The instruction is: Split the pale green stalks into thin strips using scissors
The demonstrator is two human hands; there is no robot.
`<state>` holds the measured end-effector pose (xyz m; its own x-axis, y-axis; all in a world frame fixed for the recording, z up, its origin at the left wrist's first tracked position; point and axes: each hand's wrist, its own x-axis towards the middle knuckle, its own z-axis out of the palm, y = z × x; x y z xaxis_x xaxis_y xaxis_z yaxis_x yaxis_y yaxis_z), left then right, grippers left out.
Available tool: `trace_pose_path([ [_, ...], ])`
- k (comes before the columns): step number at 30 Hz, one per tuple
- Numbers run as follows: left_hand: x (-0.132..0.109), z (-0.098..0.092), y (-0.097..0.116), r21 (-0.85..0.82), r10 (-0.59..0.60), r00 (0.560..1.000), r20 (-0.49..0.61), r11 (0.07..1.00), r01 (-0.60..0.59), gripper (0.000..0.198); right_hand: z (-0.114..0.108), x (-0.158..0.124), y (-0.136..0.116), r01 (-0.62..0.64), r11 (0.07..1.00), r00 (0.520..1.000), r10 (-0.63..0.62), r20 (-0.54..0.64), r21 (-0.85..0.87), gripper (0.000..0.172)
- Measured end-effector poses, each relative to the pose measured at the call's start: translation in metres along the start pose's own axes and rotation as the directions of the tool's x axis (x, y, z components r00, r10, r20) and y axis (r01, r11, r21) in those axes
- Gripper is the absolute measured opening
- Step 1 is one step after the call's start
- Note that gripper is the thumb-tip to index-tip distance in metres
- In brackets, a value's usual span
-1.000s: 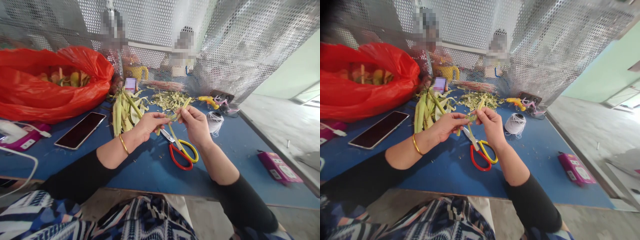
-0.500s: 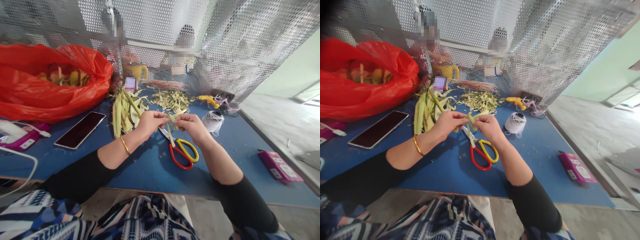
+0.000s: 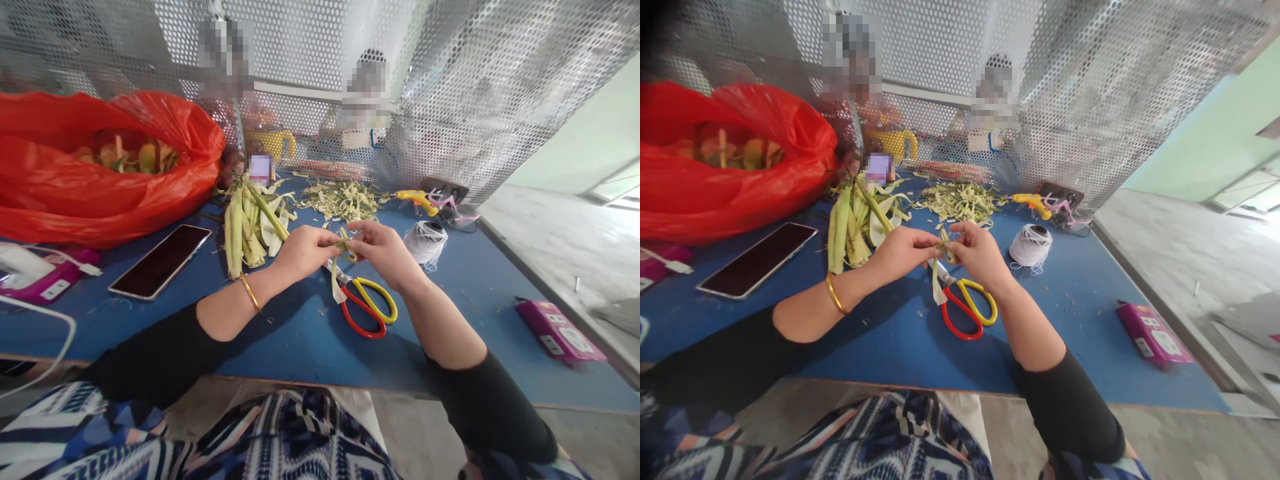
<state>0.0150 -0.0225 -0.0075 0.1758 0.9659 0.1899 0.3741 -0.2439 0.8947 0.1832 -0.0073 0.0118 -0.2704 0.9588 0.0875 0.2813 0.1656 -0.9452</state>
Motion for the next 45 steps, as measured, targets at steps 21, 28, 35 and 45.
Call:
trace_pose_path([
  [21,-0.007,-0.003,0.017,-0.126,-0.082,0.929,0.361,0.983,0.135,0.010,0.007,0.003,-0.003,-0.009,0.981,0.977,0.050,-0.209,0.194,0.022],
  [28,-0.008,-0.005,0.022,-0.131,-0.222,0.929,0.296,0.954,0.269,0.008,0.016,0.004,0.001,0.062,0.964,0.908,0.053,-0.417,0.259,0.014],
  [35,-0.008,0.002,0.021,-0.050,-0.247,0.963,0.109,0.966,0.253,0.021,0.024,-0.006,0.001,0.189,0.982,0.963,-0.180,-0.200,0.025,0.009],
  [45,-0.003,-0.009,0.024,-0.261,-0.319,0.948,0.009,0.914,0.310,0.018,-0.089,-0.180,0.053,-0.100,0.357,0.910,-0.345,-0.231,-0.929,0.086],
])
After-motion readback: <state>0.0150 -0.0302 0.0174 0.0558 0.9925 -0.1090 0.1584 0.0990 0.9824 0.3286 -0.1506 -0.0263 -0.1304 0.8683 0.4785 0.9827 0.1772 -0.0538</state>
